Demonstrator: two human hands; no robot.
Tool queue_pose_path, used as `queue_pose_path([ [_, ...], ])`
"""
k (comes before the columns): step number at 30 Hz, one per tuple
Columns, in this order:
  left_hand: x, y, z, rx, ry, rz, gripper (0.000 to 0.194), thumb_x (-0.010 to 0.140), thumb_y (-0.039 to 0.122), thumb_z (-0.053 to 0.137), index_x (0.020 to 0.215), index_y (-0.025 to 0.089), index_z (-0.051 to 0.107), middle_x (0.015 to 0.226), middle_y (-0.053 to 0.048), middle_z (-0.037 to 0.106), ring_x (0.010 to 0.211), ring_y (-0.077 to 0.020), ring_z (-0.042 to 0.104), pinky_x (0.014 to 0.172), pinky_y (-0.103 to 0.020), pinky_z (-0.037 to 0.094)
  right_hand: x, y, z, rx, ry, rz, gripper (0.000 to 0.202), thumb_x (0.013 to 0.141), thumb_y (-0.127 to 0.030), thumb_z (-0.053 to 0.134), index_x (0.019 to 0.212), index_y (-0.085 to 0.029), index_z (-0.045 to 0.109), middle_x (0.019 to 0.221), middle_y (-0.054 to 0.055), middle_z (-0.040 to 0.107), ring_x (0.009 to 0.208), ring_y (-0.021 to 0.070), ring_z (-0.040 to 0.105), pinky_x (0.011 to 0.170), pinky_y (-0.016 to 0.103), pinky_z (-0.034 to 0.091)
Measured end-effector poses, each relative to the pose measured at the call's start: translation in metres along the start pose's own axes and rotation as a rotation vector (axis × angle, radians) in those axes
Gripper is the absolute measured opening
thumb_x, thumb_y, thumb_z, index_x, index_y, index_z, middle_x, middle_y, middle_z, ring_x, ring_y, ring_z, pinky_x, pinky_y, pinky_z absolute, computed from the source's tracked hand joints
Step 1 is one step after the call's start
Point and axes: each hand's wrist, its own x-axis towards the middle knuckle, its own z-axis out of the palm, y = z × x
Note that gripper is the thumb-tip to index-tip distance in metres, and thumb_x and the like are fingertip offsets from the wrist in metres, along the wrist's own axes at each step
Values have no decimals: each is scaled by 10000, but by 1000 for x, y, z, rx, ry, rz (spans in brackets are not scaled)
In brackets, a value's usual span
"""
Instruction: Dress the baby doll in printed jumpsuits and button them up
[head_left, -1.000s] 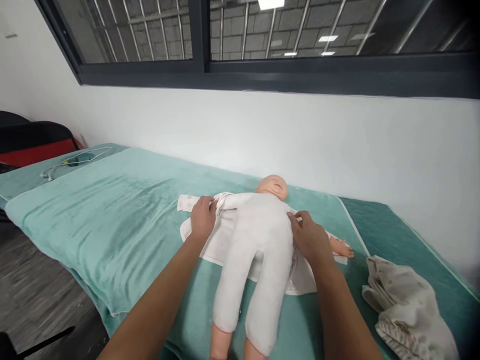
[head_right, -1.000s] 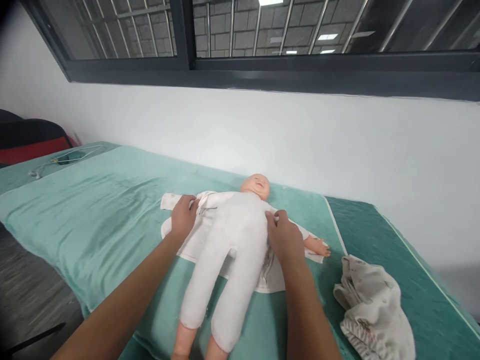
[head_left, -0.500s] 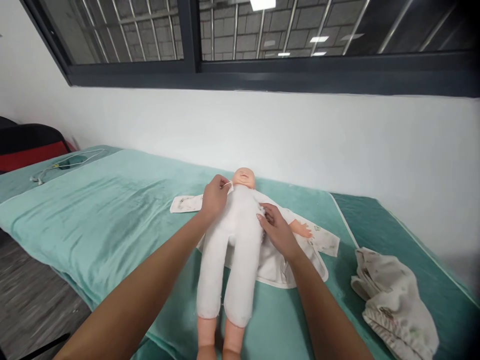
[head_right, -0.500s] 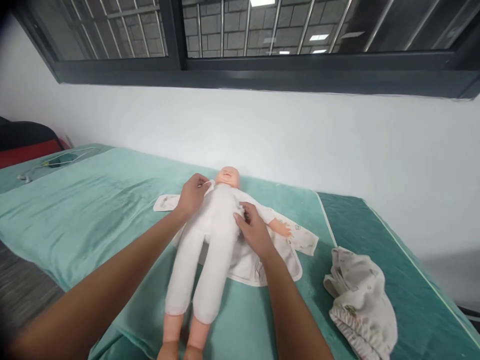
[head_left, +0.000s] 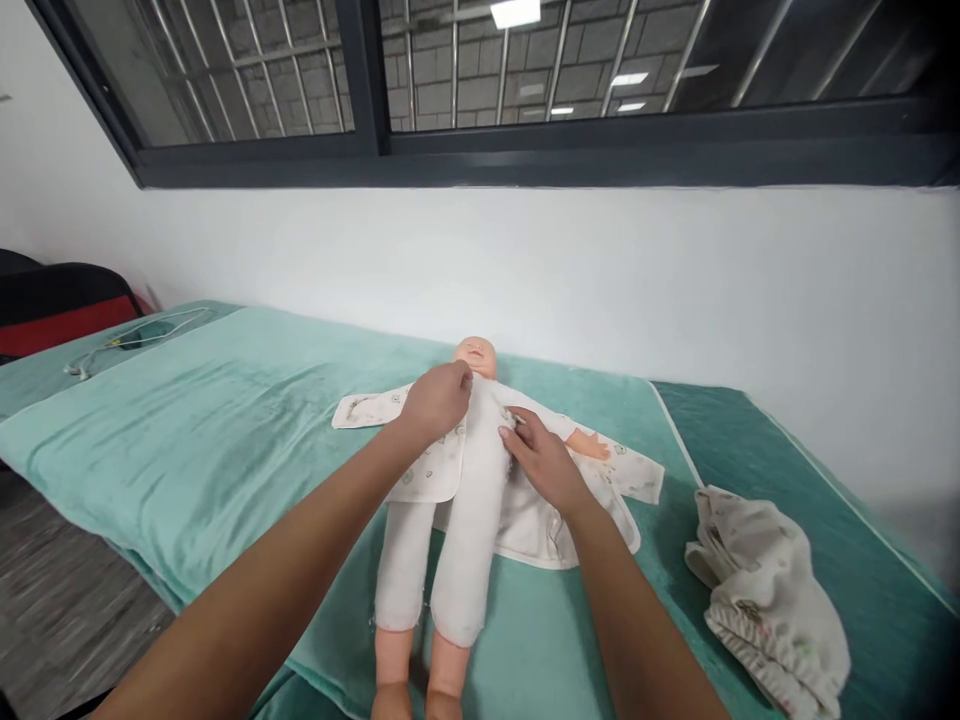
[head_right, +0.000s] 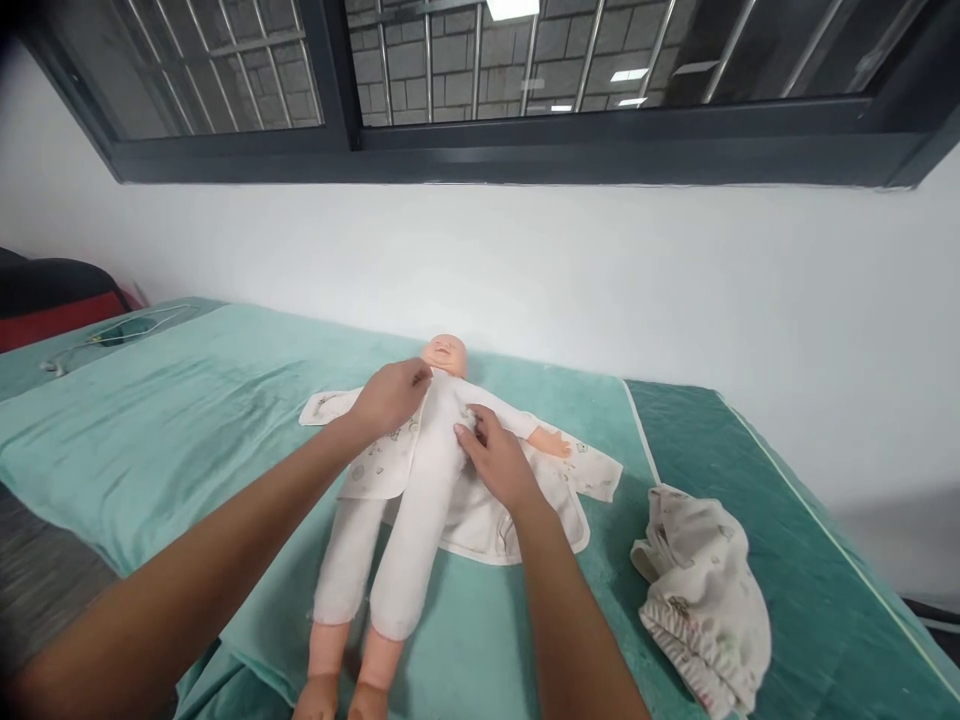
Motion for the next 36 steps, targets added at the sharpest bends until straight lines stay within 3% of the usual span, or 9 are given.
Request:
queue_pose_path([
  [4, 9, 0, 20, 13, -29, 80, 255, 927, 212, 441, 1096, 198, 631, 1171, -94, 687, 990, -252, 643, 807, -336, 471, 3, 6, -19, 27, 264, 102, 380, 906, -542, 491, 1095, -244, 634, 814, 19, 714, 802, 216, 669, 833, 369, 495],
  [7, 20, 17, 27, 40, -55, 109, 282, 947, 229, 416, 1132, 197, 627, 1197, -98, 677, 1069, -264, 623, 817, -340, 479, 9, 22, -38, 85, 611, 189, 311, 869, -492, 539, 1002, -228, 637, 979, 57, 724, 952, 227, 662, 893, 368, 481],
  [10, 32, 42, 38, 81, -170, 228, 315, 956, 257, 404, 1195, 198, 600, 1268, -97, 644, 1130, -251, 603, 849, -335, 487, 17, 41, -51, 191, 751, 321, 319, 789, -450, 614, 995, -207, 622, 1130, 92, 689, 1072, 256, 624, 923, 386, 476],
  [15, 38, 75, 83, 298, -512, 531, 324, 916, 286, 481, 1218, 211, 570, 1236, -91, 639, 1096, -243, 614, 864, -368, 494, 22, 60, -56, 344, 728, 384, 330, 715, -440, 661, 932, -197, 606, 1014, 72, 712, 949, 230, 678, 772, 326, 541],
  [19, 37, 81, 109, 477, -517, 608, 277, 882, 178, 510, 1148, 164, 586, 1194, -133, 644, 1118, -287, 589, 942, -458, 432, 19, 59, -66, 516, 746, 339, 257, 737, -389, 607, 917, -213, 553, 990, 58, 721, 893, 189, 706, 706, 286, 553],
  [23, 42, 74, 97, 515, -468, 615, 305, 850, 131, 535, 1151, 165, 567, 1152, -119, 660, 1084, -272, 588, 914, -432, 418, 14, 57, -76, 213, 657, 409, 201, 846, -330, 410, 932, -214, 550, 1018, 86, 723, 840, 174, 697, 706, 300, 528],
  [27, 46, 67, 72, 586, -408, 613, 288, 821, 84, 531, 1094, 162, 584, 1077, -109, 673, 1043, -264, 596, 866, -405, 413, 10, 56, -74, -60, 509, 472, 202, 774, -355, 575, 635, -210, 599, 758, 94, 699, 837, 240, 645, 718, 321, 435],
  [32, 45, 61, 65, 592, -388, 586, 273, 804, 68, 527, 1045, 170, 606, 1059, -104, 673, 1024, -254, 595, 845, -387, 399, 8, 57, -74, -49, 368, 442, 264, 644, -312, 715, 461, -211, 553, 510, 27, 571, 620, 189, 538, 613, 294, 339],
  [36, 45, 59, 68, 603, -364, 552, 281, 818, 88, 541, 1073, 182, 614, 1081, -109, 670, 1044, -258, 575, 874, -399, 380, 6, 56, -84, 138, 447, 332, 302, 715, -426, 683, 555, -208, 549, 485, -21, 515, 528, 147, 458, 536, 277, 331],
])
